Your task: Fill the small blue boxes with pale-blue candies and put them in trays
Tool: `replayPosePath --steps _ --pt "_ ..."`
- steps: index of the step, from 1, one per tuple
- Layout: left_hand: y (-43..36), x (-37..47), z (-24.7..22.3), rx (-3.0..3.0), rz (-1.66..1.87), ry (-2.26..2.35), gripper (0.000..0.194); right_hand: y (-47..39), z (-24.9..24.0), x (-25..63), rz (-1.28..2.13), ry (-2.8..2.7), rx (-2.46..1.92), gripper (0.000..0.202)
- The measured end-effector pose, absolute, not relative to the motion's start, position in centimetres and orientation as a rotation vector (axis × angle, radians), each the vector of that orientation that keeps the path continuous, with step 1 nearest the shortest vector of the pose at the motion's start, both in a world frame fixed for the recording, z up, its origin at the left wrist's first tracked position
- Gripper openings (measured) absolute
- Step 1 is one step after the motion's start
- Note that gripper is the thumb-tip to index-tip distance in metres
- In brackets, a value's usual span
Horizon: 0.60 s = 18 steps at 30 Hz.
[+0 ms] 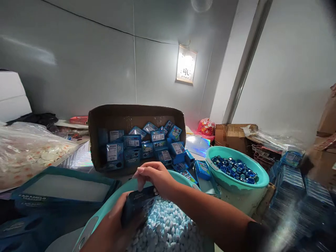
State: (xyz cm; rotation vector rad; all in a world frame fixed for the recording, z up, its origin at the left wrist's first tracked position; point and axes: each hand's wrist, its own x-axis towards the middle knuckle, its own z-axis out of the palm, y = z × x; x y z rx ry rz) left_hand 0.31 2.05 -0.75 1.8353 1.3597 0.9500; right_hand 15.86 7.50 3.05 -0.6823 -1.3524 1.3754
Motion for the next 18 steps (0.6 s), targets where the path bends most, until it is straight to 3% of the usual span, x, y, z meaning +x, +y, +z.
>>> replayPosePath --steps 11,18 --pt "2.33 -0.36 -0.32 1.677 0.934 1.381 0.058 6.70 3.50 15.49 1.349 -1.325 -0.776 0.030" --pt "2.50 -0.56 -0.57 1.708 0.892 1.365 0.053 6.67 3.41 15.44 1.364 -1.326 -0.771 0.032"
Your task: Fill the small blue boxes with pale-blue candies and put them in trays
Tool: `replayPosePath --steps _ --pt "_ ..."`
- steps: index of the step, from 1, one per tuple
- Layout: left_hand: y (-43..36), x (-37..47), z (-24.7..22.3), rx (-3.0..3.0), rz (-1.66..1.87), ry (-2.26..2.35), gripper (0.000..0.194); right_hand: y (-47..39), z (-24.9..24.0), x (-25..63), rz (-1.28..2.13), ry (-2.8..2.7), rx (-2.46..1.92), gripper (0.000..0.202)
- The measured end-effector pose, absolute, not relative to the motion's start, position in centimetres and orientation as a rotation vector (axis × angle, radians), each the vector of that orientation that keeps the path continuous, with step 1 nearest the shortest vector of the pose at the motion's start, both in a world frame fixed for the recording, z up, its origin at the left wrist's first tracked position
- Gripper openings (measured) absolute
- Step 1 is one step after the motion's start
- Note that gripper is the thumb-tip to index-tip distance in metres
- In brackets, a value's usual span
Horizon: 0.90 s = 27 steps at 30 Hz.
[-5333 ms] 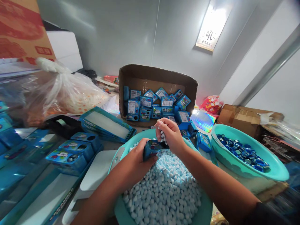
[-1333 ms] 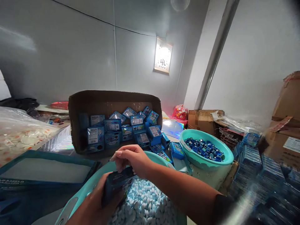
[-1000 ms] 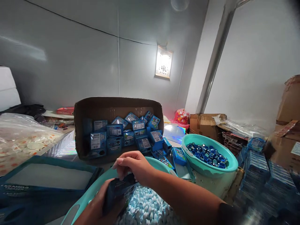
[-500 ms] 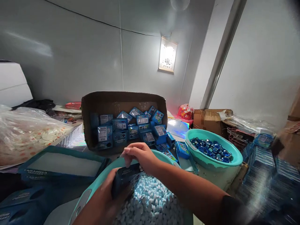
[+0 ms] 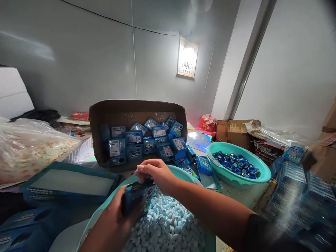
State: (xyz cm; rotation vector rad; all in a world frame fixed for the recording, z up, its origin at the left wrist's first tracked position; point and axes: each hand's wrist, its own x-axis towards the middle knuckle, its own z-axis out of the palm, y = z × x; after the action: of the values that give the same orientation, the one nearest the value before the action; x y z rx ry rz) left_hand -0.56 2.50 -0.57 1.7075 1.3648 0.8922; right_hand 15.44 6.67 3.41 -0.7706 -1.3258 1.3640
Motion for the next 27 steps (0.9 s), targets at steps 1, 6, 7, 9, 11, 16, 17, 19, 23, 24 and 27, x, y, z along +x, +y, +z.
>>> replayPosePath --steps 1,6,7,9,11,16,17,19,23,24,27 --pt "2.53 -0.59 -0.60 1.717 0.883 1.357 0.053 6.66 3.42 15.42 1.364 -1.326 -0.770 0.033" --pt "2.56 -0.48 -0.72 1.744 0.914 1.325 0.053 6.67 3.36 15.38 1.356 -1.352 -0.763 0.033" --pt "2.55 -0.44 -0.74 1.742 0.916 1.339 0.053 6.70 3.32 15.38 1.354 -1.353 -0.766 0.033" --pt "2.49 -0.39 -0.74 1.738 0.906 1.370 0.054 6.74 3.22 15.36 1.348 -1.354 -0.775 0.032" --pt "2.40 -0.37 -0.67 1.746 0.884 1.377 0.053 6.77 3.15 15.30 1.343 -1.350 -0.788 0.031" --pt "2.14 -0.29 -0.28 1.761 0.876 1.379 0.048 6.65 3.14 15.12 1.364 -1.289 -0.772 0.022" --pt "2.13 -0.27 -0.26 1.749 0.875 1.383 0.047 6.62 3.15 15.10 1.365 -1.278 -0.764 0.020" --pt "2.20 -0.24 -0.38 1.720 0.870 1.384 0.047 6.56 3.19 15.08 1.365 -1.261 -0.757 0.017" --pt "2.36 -0.16 -0.98 1.667 0.880 1.385 0.050 6.47 3.29 15.06 1.372 -1.257 -0.771 0.015" --pt "2.33 -0.10 -1.07 1.648 0.894 1.390 0.050 6.45 3.30 15.05 1.373 -1.263 -0.780 0.015" --pt "2.03 0.18 -0.99 1.590 0.990 1.386 0.046 6.40 3.22 15.04 1.375 -1.276 -0.777 0.013"
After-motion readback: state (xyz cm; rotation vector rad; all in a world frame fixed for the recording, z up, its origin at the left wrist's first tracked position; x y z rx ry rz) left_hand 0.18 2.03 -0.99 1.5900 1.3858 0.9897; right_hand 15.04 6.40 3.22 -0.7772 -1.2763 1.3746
